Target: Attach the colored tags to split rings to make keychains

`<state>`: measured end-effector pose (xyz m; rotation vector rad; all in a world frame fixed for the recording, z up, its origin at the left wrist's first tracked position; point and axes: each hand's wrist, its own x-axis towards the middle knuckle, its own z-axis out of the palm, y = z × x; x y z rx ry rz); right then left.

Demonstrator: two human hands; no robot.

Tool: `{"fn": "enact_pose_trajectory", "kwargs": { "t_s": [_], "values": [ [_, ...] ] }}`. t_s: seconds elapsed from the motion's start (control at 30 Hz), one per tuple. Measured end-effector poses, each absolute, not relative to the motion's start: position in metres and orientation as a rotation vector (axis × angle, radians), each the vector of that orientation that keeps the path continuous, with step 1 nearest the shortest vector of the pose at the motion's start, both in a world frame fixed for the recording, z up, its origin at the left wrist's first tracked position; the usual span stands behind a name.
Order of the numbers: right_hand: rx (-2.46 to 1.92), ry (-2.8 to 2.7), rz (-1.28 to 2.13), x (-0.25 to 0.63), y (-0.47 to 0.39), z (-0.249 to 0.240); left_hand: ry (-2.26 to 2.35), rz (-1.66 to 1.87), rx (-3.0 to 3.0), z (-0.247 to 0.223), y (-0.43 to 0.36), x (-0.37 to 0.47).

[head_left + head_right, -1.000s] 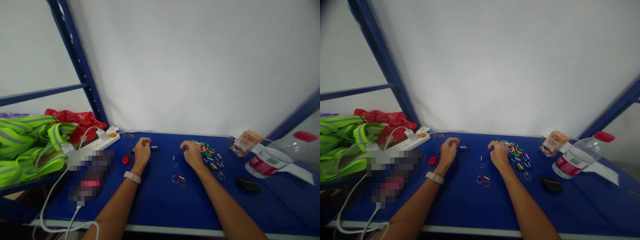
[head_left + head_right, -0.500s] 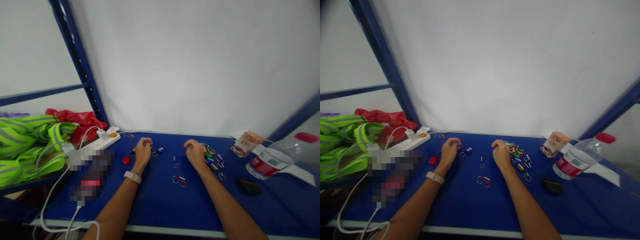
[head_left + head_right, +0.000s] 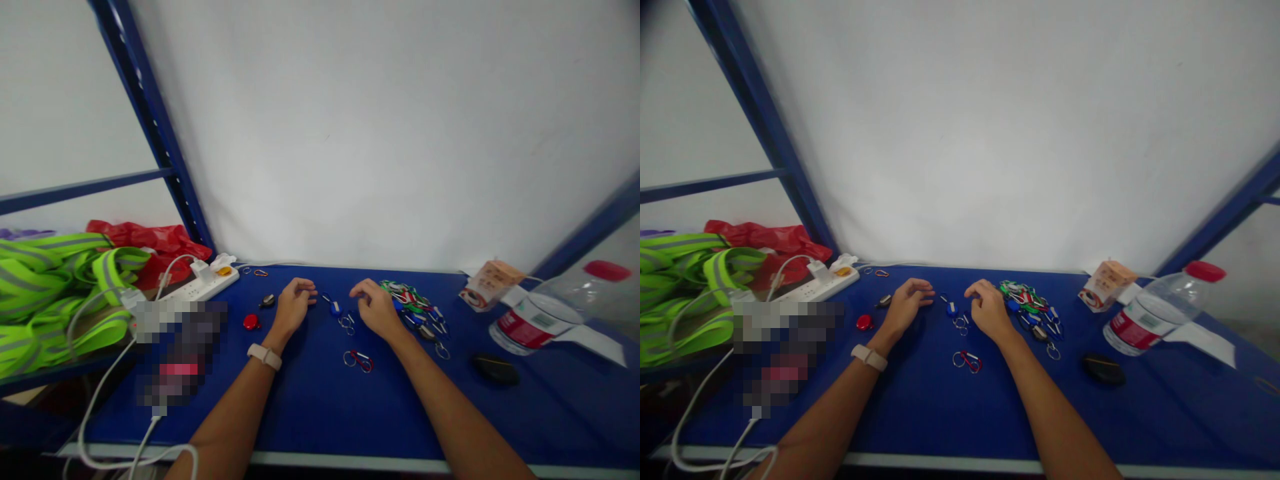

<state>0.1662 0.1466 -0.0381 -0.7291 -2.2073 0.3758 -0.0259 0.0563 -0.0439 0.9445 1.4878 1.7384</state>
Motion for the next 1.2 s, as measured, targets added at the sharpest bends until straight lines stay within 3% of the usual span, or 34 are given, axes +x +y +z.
{"fn": "enact_pose_trajectory", "kwargs": {
  "t_s": [0.37, 0.53, 0.77, 0.93, 1.07, 1.2],
  "values": [
    [-0.828, -2.524, 0.153, 0.152, 0.124, -0.046, 1.504, 1.724, 0.973, -0.047, 0.057, -0.026],
    [-0.947, -2.287, 0.211, 0.159, 0.141, -0.042, 1.515, 1.734, 0.964, -0.046, 0.057, -0.027],
    [-1.521, -1.989, -0.128, 0.202, 0.169, -0.024, 1.559, 1.727, 0.968, -0.047, 0.058, -0.029],
    [-1.553, -1.961, -0.186, 0.206, 0.169, -0.022, 1.595, 1.719, 0.983, -0.046, 0.057, -0.029],
    [-1.253, -2.199, -0.068, 0.199, 0.162, -0.021, 1.604, 1.716, 0.982, -0.044, 0.056, -0.028],
    [-0.971, -2.57, 0.354, 0.194, 0.152, -0.019, 1.609, 1.725, 0.984, -0.043, 0.056, -0.028]
  ]
}}
